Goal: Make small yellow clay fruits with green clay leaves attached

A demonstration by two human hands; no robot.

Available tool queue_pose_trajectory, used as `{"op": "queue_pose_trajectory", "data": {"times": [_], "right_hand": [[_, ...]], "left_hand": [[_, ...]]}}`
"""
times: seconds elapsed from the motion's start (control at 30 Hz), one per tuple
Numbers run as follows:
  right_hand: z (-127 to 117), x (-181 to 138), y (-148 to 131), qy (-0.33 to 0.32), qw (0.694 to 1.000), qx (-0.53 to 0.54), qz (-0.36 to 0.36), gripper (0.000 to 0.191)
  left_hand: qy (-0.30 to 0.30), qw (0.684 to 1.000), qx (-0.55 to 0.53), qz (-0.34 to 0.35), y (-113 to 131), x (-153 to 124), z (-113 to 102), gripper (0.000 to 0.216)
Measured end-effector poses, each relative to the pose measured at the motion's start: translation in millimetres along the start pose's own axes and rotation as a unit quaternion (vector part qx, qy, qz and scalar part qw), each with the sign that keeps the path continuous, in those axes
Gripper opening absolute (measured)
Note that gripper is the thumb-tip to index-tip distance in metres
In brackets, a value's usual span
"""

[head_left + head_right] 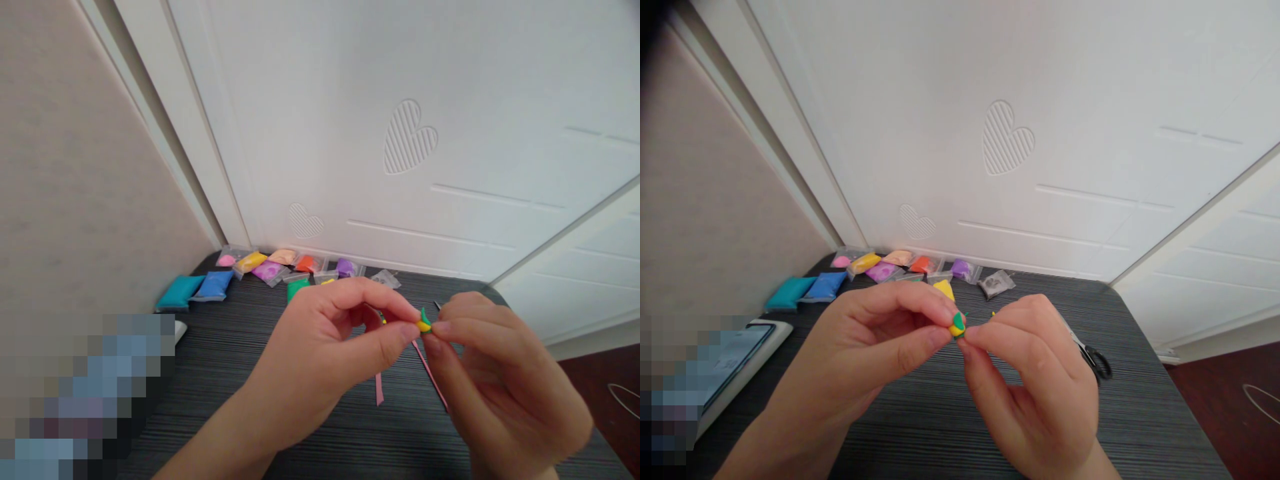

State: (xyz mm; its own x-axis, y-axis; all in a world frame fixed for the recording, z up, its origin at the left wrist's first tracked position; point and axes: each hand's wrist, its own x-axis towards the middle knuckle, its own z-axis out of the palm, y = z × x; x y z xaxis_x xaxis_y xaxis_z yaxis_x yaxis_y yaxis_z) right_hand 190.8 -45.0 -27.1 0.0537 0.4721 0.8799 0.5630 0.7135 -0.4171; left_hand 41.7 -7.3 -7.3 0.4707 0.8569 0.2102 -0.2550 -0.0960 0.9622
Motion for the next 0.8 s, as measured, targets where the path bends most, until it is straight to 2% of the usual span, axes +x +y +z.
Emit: {"op": "queue_pose_trajectory", "data": {"times": [0.2,0.4,0.6,0.8], "right_hand": [[-0.7,0.1,-0.8,-0.006,1.000,0.029,0.000,0.030],[-0.6,0.1,-0.9,-0.014,0.999,0.028,0.009,0.029],[0.3,1.3,-0.8,-0.012,1.000,0.026,0.009,0.031],[-0.7,1.1,-0.8,-0.013,1.000,0.025,0.012,0.030]], "left_hand": [[-0.003,1.000,-0.001,-0.020,1.6,0.3,1.3,0.006],[0.011,1.000,-0.007,0.012,-1.1,-0.5,0.6,0.009],[-0.004,0.999,0.008,-0.035,7.0,0.8,0.9,0.003],[0.009,1.000,0.011,0.002,-1.8,0.2,0.1,0.006]]}}
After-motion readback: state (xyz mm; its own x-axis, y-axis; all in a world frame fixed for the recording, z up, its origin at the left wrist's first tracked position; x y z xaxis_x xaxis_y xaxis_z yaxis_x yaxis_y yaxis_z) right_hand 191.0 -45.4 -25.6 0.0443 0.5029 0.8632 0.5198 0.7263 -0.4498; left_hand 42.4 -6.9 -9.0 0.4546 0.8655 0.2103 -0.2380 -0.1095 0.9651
